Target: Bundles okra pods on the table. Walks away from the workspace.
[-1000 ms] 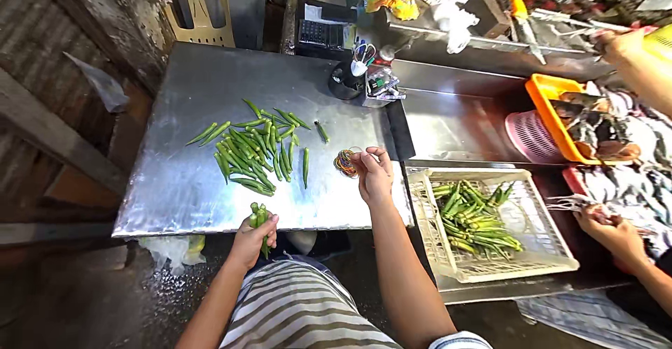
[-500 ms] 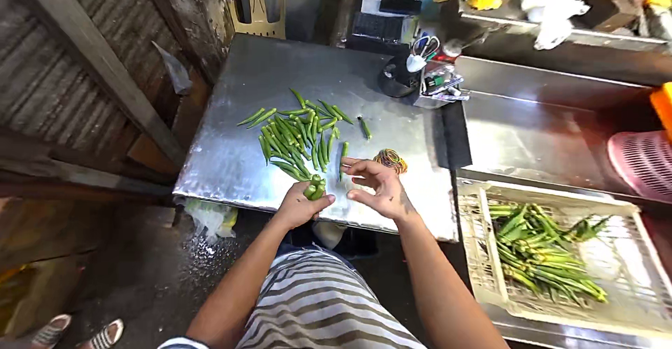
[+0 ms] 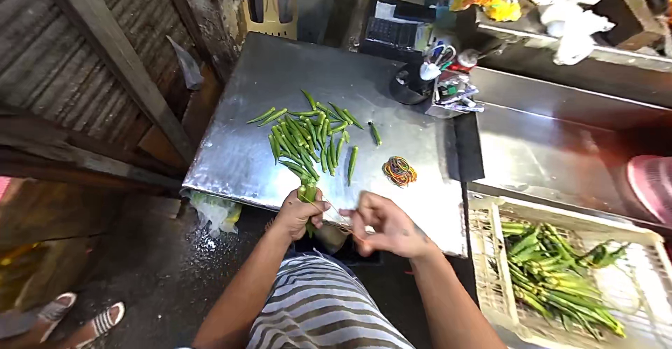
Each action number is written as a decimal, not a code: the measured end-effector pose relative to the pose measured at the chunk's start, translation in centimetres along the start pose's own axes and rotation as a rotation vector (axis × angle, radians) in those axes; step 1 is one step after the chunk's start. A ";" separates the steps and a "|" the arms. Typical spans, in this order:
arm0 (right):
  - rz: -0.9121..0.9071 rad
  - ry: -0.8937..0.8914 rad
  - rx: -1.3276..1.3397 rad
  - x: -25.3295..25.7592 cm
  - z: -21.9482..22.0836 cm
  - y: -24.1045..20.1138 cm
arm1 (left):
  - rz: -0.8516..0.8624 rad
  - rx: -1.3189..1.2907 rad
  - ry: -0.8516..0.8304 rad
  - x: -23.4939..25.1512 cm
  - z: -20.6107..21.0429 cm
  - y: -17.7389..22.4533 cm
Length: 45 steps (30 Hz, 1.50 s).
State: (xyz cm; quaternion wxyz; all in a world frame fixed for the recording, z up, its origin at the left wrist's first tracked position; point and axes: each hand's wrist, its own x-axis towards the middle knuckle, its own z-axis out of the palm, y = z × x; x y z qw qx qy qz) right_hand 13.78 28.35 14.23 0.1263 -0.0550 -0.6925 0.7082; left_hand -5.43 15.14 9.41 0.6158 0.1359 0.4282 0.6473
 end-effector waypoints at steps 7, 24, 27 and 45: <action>-0.323 0.307 0.673 1.1 2.5 2.3 | 0.401 0.008 -0.149 -0.7 3.9 0.2; -0.067 0.496 -0.454 -1.3 0.8 -0.5 | 0.141 1.282 -0.228 0.7 5.7 2.7; -0.085 0.345 -0.506 -1.2 2.2 -0.4 | 0.131 1.290 -0.269 1.1 6.5 2.9; 0.201 1.366 -0.120 -20.7 -8.8 2.6 | -0.088 1.221 -0.324 2.3 5.5 -1.8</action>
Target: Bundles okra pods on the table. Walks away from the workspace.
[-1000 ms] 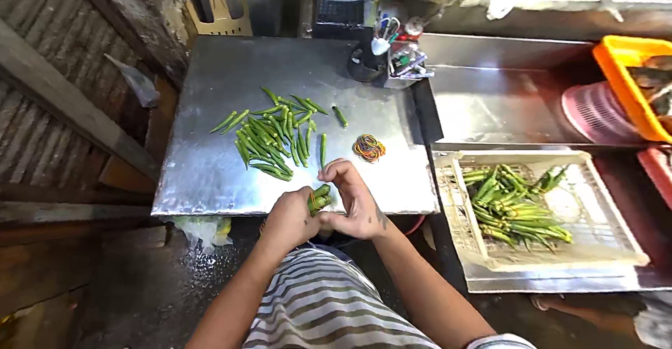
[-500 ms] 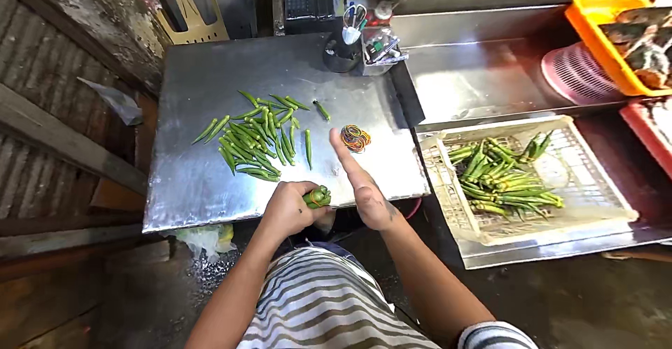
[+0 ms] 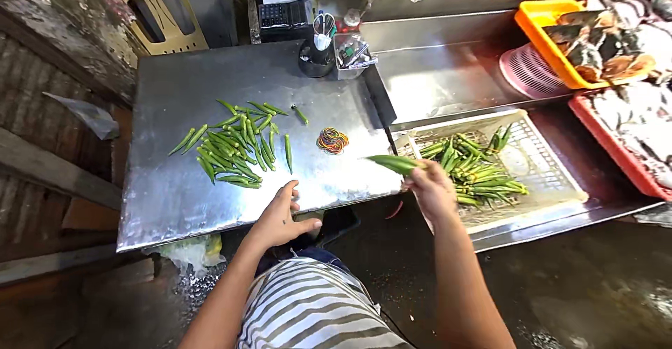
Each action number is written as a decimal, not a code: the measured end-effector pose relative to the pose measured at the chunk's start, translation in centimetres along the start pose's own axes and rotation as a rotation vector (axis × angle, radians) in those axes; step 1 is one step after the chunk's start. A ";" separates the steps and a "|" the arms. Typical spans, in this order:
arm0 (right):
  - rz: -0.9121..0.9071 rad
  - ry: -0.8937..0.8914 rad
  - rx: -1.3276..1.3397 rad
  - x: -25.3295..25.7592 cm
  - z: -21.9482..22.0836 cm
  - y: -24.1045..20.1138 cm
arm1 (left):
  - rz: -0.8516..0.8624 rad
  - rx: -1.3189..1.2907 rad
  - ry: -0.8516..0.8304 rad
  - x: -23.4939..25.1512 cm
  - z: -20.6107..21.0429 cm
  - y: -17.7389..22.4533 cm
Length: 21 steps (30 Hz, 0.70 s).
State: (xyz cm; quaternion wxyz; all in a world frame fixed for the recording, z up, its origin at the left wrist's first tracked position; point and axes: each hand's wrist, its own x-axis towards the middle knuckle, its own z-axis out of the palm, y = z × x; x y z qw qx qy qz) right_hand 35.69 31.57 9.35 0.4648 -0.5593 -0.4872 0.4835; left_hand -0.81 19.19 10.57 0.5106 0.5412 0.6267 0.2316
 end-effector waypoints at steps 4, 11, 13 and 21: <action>0.070 0.678 0.309 3.7 -7.1 0.7 | -0.108 -0.016 0.004 -1.7 -1.2 -4.1; 0.195 0.480 0.099 2.6 0.3 0.6 | -0.185 -0.035 0.050 -3.4 -2.0 -7.3; 0.191 0.181 -0.030 1.3 8.4 0.9 | -0.156 -0.039 0.095 -3.1 -1.9 -7.4; 0.024 -0.340 -0.939 2.3 31.0 2.6 | -0.191 0.347 0.664 -0.7 -4.6 -10.1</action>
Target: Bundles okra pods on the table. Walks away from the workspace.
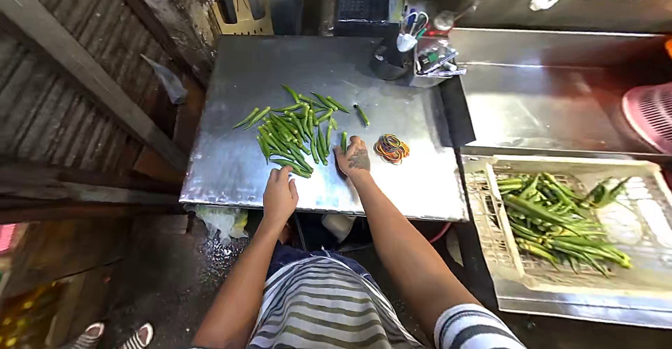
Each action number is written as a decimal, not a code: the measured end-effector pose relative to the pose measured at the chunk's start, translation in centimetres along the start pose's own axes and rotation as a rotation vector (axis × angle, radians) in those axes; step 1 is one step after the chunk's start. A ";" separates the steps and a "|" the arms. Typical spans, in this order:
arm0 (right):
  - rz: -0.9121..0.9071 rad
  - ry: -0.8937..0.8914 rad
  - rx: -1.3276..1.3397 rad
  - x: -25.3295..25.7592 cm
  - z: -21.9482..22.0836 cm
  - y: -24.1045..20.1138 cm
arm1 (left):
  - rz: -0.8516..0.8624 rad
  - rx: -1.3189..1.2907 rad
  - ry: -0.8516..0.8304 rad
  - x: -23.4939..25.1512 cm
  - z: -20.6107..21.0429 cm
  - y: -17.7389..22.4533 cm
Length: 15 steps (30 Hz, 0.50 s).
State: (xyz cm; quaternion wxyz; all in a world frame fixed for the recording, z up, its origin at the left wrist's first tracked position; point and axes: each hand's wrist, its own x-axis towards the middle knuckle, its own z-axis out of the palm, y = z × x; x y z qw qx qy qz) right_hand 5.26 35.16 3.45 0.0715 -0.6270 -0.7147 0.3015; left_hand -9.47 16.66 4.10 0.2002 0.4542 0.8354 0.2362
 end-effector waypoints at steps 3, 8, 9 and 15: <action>0.094 -0.009 -0.109 0.6 0.4 -1.0 | 0.100 0.115 0.035 2.6 0.2 -1.7; 0.018 0.093 0.132 -2.2 -0.7 0.1 | 0.354 0.204 0.018 4.9 0.9 -0.8; -0.002 0.104 0.175 -3.0 -0.6 0.6 | 0.389 0.241 -0.035 5.3 1.3 0.0; -0.112 0.126 0.380 -5.3 0.2 1.6 | 0.472 0.499 -0.294 8.5 1.2 4.6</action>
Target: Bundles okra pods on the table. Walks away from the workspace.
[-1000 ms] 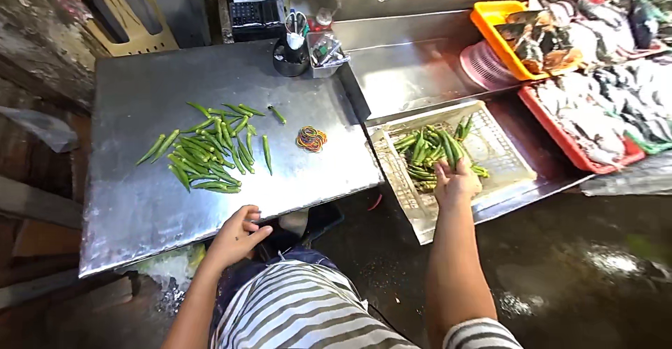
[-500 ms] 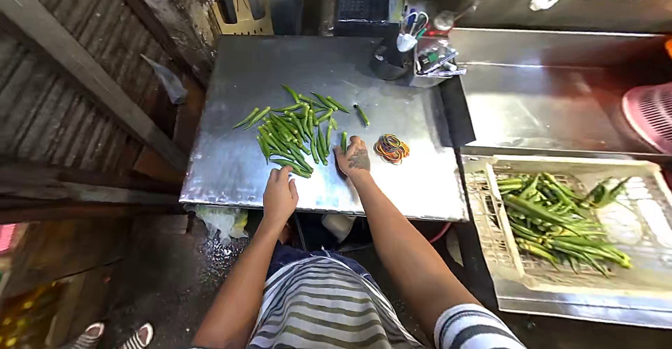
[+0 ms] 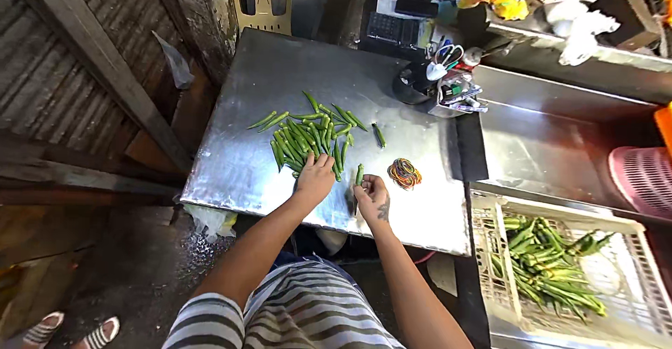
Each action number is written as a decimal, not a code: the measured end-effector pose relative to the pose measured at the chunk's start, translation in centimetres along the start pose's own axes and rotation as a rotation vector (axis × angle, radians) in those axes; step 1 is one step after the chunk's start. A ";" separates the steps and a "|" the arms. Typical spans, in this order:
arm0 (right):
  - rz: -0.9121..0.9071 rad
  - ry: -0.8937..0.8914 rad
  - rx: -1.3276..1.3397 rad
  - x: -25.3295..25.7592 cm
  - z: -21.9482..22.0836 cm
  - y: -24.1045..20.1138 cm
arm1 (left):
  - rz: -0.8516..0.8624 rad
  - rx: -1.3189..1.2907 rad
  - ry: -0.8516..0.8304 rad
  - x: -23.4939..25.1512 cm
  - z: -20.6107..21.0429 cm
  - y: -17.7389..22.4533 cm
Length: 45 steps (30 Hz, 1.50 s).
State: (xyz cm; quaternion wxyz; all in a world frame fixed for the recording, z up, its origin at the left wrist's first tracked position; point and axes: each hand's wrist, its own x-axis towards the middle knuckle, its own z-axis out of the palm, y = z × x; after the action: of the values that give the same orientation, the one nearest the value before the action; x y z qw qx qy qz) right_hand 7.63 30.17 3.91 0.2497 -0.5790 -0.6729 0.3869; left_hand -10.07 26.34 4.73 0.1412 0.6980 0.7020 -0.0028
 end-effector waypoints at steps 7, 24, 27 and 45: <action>-0.259 0.011 0.141 -1.7 0.7 -4.8 | -0.148 -1.601 0.351 -1.2 -1.2 -1.2; -0.495 -0.437 -0.665 14.2 17.2 -17.6 | -0.707 -2.709 0.543 -10.5 0.2 -7.5; -0.611 -0.516 -0.876 16.1 19.8 -18.6 | -0.654 -2.721 0.532 -12.2 0.8 -8.0; -1.255 -0.547 -0.720 15.6 16.6 -17.8 | -0.610 -2.637 0.568 -12.7 0.1 -11.4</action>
State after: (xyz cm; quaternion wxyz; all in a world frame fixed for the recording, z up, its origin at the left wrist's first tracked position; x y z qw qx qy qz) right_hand -18.97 40.91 7.01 0.0435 -0.0185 -0.9971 0.0594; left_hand -21.40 13.60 4.99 0.5379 -0.1535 0.3134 0.7674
